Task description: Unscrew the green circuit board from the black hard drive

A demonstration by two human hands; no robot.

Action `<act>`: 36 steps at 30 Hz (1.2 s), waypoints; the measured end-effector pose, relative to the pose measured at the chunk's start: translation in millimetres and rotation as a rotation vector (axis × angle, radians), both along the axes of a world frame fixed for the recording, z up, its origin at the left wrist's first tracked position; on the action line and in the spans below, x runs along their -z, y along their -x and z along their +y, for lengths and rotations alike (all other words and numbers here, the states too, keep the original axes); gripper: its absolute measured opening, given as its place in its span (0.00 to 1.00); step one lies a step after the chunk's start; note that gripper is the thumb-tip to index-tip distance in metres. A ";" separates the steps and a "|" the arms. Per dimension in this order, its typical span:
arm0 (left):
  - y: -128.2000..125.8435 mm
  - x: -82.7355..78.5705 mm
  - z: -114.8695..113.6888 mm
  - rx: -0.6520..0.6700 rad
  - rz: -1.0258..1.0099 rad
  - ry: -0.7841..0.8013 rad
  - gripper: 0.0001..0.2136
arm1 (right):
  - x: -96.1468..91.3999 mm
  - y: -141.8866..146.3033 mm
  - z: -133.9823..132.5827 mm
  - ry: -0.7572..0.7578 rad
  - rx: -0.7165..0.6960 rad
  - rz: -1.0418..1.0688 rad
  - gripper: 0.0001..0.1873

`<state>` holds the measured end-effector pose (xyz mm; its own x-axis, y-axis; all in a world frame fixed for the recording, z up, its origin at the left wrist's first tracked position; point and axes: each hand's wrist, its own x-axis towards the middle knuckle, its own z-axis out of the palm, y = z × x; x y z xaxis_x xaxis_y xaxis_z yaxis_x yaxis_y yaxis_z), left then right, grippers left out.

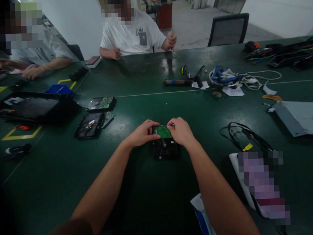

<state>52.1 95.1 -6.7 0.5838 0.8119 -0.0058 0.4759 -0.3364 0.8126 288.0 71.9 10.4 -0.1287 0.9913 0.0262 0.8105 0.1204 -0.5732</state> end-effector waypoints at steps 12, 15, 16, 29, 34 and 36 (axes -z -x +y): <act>0.0 -0.9 0.6 0.019 0.016 -0.051 0.27 | -0.1 7.6 -1.6 -0.035 0.005 -0.053 0.07; 0.2 -2.8 -0.3 0.013 0.023 -0.043 0.27 | -0.3 8.3 -1.9 -0.034 0.010 -0.058 0.07; 0.2 -3.6 -0.7 0.014 0.025 -0.041 0.27 | -0.5 8.5 -2.0 -0.033 0.012 -0.061 0.08; 1.1 -0.8 1.5 0.024 0.015 -0.036 0.27 | -5.3 12.6 -4.6 -0.003 0.027 -0.079 0.09; 1.3 -1.1 0.8 0.028 0.010 -0.026 0.27 | -7.3 14.0 -4.6 0.006 0.052 -0.094 0.08; 0.8 -1.3 0.8 0.023 0.011 -0.016 0.27 | -7.6 13.9 -4.5 -0.010 0.050 -0.103 0.08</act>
